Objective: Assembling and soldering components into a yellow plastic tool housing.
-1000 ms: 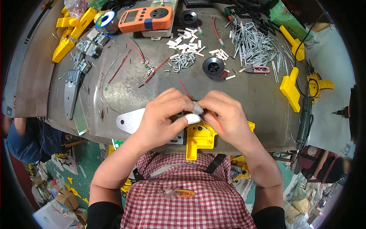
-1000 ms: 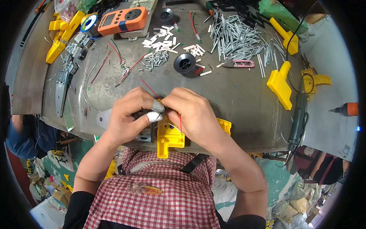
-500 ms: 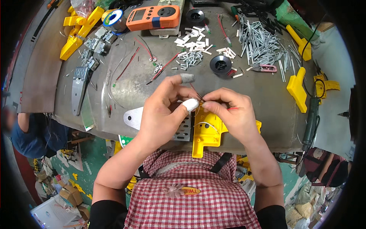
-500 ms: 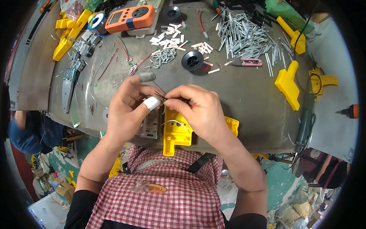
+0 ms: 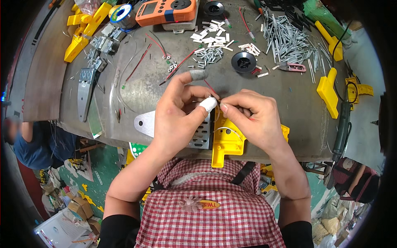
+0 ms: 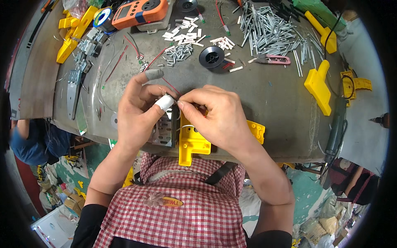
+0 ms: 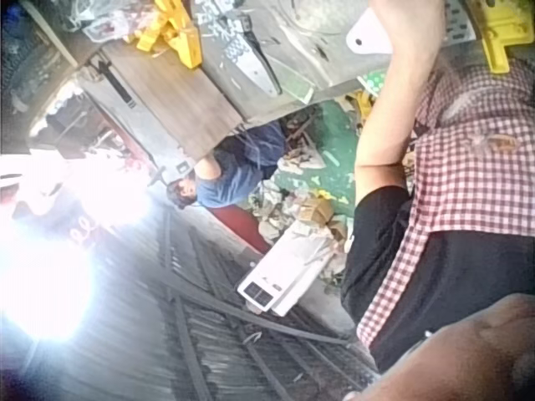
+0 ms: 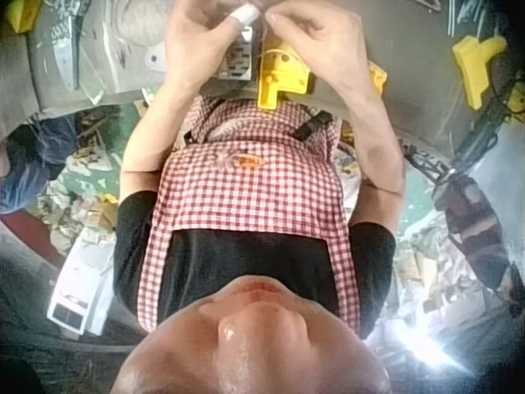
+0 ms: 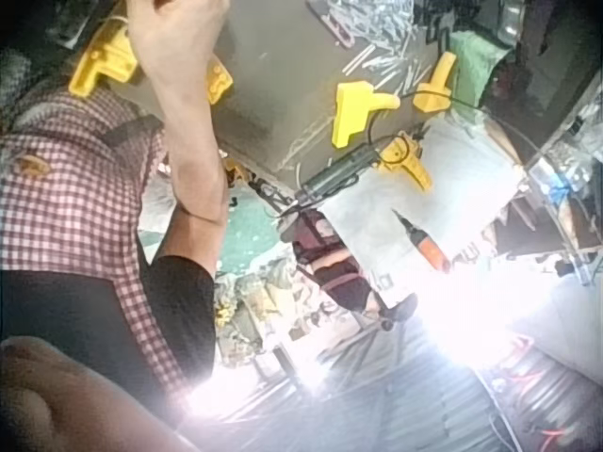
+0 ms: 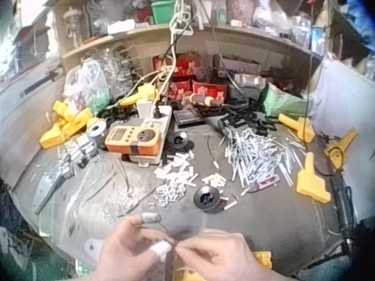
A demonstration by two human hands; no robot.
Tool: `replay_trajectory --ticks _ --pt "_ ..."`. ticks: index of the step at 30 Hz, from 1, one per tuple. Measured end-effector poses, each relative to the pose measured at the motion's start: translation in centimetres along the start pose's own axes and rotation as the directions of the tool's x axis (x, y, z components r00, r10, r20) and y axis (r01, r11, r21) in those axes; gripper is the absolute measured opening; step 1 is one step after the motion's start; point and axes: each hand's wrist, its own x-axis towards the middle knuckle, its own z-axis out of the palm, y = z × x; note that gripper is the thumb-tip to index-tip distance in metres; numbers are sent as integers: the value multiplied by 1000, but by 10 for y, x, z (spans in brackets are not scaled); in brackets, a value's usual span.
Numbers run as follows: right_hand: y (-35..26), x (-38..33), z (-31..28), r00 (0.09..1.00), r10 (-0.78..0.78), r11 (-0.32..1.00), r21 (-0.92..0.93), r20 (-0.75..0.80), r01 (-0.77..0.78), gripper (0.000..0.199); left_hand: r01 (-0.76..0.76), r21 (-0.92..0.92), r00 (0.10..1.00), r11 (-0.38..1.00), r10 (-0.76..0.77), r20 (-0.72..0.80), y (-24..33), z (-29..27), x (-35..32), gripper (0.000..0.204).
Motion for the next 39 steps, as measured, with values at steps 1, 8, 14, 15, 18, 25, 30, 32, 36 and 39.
replay_trajectory --ticks 1,8,14,15,18,25,30,32,36,39 --pt "1 -1 0 1000 -18 1000 -9 -6 18 10 9 1 1000 1000 -9 -2 0 1 0 46" --pt "0 0 -1 999 -45 999 -26 4 45 9 23 -16 1000 1000 -23 -2 -2 2 0 47" --pt "6 3 3 982 -189 981 -51 -13 188 8 -22 60 999 998 24 -25 0 2 0 45" --pt "7 3 5 980 -197 980 -48 -18 196 8 -35 96 999 995 37 -14 2 4 1 43" --pt "8 7 12 927 -360 932 -93 -101 352 7 -19 104 1000 994 20 -11 1 -3 1 41" --pt "3 13 2 980 -162 987 29 119 160 12 -681 660 660 316 656 367 14 -37 17 31" --pt "7 15 -3 967 -128 986 137 221 99 13 -781 618 469 -88 571 674 21 -46 26 23" --pt "8 16 -4 956 -96 985 166 277 51 12 -791 603 447 -98 581 680 19 -48 28 21" --pt "1 14 4 963 -231 973 18 138 231 9 -761 636 457 -124 593 663 24 -41 24 24" --pt "-3 13 9 952 -302 945 -116 41 305 9 -690 717 553 -96 568 609 35 -28 16 22"
